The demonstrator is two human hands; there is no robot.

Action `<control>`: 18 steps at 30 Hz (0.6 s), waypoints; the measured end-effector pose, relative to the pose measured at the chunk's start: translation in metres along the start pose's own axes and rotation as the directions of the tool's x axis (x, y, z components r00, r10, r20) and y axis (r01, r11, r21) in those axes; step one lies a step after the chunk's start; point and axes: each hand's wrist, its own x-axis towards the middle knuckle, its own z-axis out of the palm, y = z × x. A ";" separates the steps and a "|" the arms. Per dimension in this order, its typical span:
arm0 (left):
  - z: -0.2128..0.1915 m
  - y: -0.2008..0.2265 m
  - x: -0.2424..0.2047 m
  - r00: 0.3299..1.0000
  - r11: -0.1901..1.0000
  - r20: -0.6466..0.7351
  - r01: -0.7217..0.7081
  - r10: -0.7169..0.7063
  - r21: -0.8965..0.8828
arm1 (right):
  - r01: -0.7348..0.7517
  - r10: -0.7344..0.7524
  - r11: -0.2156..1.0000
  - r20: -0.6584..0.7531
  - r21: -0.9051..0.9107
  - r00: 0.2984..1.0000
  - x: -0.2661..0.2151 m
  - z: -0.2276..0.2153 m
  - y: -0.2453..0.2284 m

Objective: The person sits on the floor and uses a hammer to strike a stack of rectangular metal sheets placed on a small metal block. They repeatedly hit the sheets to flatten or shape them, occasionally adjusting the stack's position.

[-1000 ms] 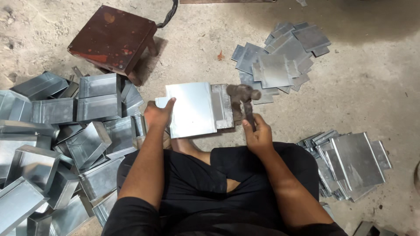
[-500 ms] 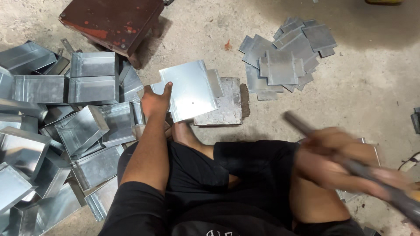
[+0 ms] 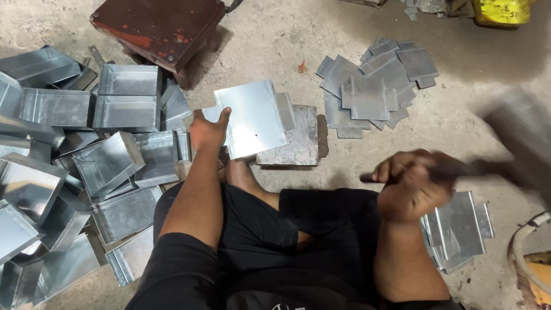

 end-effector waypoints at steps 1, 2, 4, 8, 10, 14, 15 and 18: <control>0.000 0.002 0.002 1.000 1.000 0.006 0.001 -0.001 0.011 | 0.093 -0.093 0.992 -0.004 0.082 0.996 -0.005 0.002 0.004; 0.001 0.004 0.004 1.000 1.000 0.012 0.003 -0.003 0.022 | 0.184 -0.184 0.969 -0.015 0.163 0.983 -0.013 0.002 0.010; 0.004 0.001 0.003 1.000 1.000 0.019 -0.002 0.002 0.007 | 0.053 -0.067 0.944 0.032 0.326 0.997 -0.038 0.015 0.037; 0.005 -0.003 0.005 0.999 0.999 -0.006 -0.035 0.035 0.008 | 0.200 0.310 0.600 0.456 -0.775 0.835 -0.081 0.041 0.064; 0.004 -0.004 0.004 0.997 0.998 -0.050 -0.060 0.060 0.000 | -0.363 0.603 0.736 0.310 -0.571 0.735 -0.073 0.044 0.058; 0.000 -0.003 0.004 1.000 1.000 0.006 0.005 -0.005 -0.003 | 0.005 0.198 0.762 0.240 -0.647 0.950 -0.032 0.023 0.014; -0.001 -0.001 0.004 1.000 1.000 0.016 0.006 -0.006 0.006 | 0.200 -0.015 0.717 0.272 -0.668 0.962 -0.022 0.012 0.004; -0.003 0.005 0.002 0.999 1.000 0.043 0.010 -0.011 0.019 | 0.026 -0.014 0.947 -0.038 0.321 0.999 -0.013 -0.001 -0.002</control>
